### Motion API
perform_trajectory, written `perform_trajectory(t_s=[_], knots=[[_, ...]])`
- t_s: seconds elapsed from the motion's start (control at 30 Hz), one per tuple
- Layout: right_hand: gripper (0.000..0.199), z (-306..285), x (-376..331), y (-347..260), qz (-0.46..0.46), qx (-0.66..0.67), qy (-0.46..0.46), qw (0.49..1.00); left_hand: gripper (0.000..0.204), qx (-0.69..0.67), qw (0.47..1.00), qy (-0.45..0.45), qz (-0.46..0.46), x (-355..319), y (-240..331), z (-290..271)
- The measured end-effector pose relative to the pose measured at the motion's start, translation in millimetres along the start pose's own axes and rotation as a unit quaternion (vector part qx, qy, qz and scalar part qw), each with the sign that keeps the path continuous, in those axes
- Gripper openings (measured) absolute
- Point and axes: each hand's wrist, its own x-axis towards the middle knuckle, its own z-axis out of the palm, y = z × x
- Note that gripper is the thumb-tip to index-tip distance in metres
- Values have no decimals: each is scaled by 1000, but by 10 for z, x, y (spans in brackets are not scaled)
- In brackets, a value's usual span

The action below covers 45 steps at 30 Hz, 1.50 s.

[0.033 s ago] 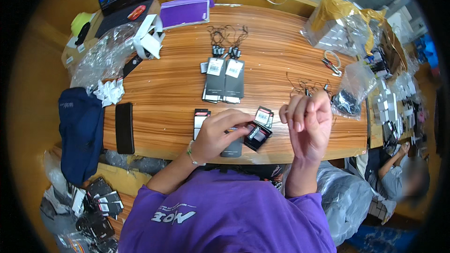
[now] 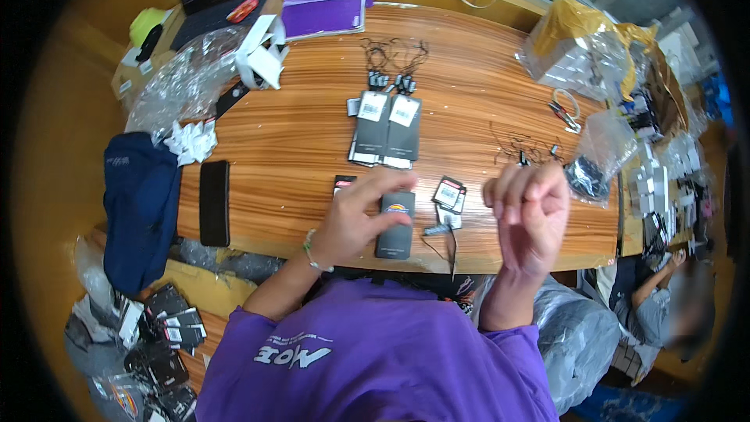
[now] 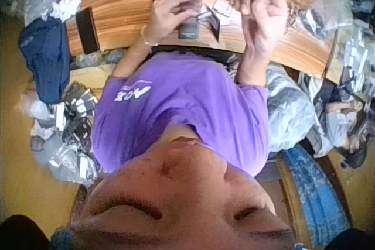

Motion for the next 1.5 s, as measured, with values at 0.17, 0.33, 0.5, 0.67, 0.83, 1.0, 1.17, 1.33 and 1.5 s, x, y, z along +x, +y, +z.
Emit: perform_trajectory(t_s=[0.17,0.33,0.5,0.67,0.83,1.0,1.17,1.33,1.5], knots=[[10,-57,-69,-124,-34,-78,41,996,60,234,965,-59,-105,-194,-316,-612],[20,-147,-48,-162,-57,-82,66,993,63,318,925,-61,-196,-410,-514,-595],[22,-158,-52,-116,-39,-113,85,989,50,409,906,-19,-102,-355,-397,-559],[21,106,-58,-77,91,-240,71,964,27,30,974,120,-188,-251,-195,-436],[26,266,-68,256,105,-366,-42,924,19,-29,983,146,-106,-3,215,-204],[25,326,-50,279,66,-420,-43,904,17,8,990,136,-44,91,265,-63],[25,294,-66,328,69,-416,-28,907,15,3,990,135,-31,132,280,-21],[25,276,-83,335,66,-409,-11,910,16,-2,991,126,-34,147,308,-27],[24,267,-96,333,90,-379,0,921,16,19,992,122,0,168,307,-9]])
